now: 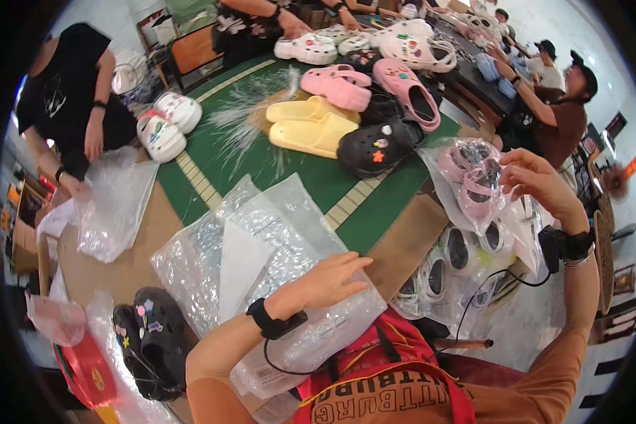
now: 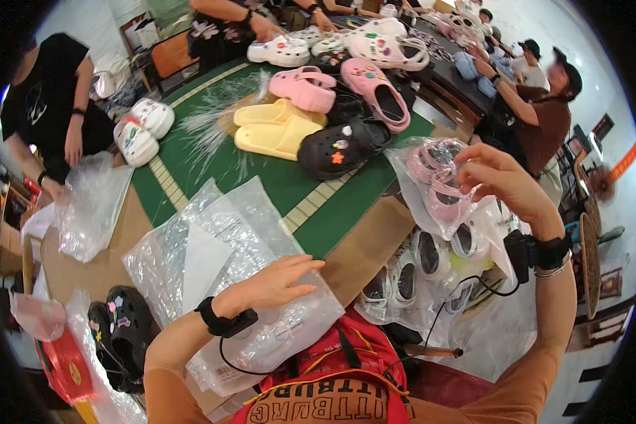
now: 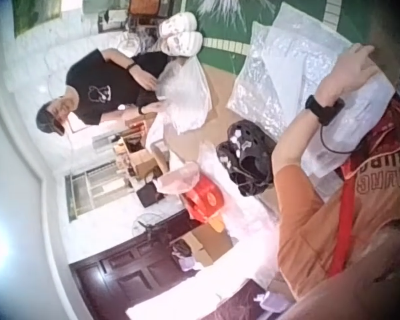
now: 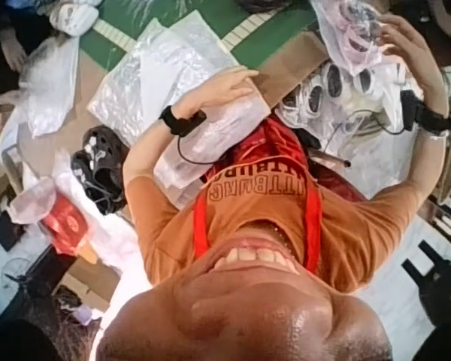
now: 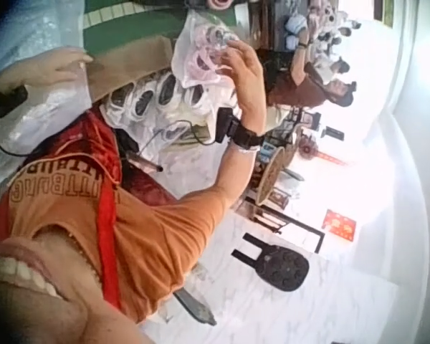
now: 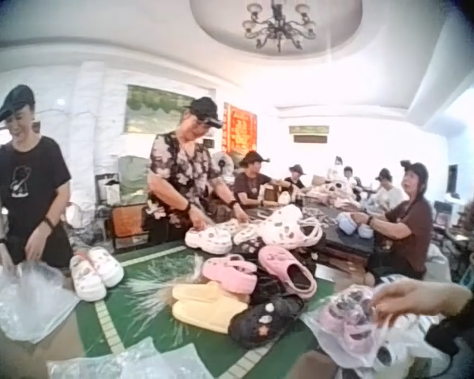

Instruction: Inspecting, arranging, and packaging various pairs of clogs and sandals into clear plastic bags on an assembly table.

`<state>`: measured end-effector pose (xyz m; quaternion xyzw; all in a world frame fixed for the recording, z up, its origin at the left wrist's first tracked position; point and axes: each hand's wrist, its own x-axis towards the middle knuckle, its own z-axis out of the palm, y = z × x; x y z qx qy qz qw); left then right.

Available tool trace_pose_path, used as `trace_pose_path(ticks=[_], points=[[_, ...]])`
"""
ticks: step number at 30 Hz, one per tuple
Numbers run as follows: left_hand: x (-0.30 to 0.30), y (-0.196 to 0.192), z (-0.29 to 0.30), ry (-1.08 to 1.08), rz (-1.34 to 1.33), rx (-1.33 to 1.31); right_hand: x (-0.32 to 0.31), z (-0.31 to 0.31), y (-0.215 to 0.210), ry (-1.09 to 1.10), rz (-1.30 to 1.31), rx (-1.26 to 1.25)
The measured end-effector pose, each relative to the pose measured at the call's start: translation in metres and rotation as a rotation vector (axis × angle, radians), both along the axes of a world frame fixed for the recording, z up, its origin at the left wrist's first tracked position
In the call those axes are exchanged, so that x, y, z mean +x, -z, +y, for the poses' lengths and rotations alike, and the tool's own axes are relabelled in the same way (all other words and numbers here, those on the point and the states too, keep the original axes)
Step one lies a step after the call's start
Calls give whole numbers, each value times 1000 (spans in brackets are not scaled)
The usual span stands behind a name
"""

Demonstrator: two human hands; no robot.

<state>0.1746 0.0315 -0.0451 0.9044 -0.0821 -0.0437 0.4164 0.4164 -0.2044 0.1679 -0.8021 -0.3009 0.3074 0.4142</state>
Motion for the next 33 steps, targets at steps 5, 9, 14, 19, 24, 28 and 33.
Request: trace_pose_path(ticks=[5,9,14,19,24,28,33], points=[[-58,1,20,-140,-50,251,-35,63,5,-231,0,-182],[-79,6,24,-262,-88,627,-42,113,13,-380,-41,-262],[-53,24,22,-181,-24,474,-34,134,17,-388,-68,-254],[-53,36,31,-221,-38,458,-41,153,43,-499,-11,-273],[-41,28,28,-205,29,471,-35,134,58,-509,31,-233],[-44,35,30,-257,-32,436,-34,139,91,-573,103,-249],[-81,31,2,-455,-32,704,-35,129,109,-685,200,-198]])
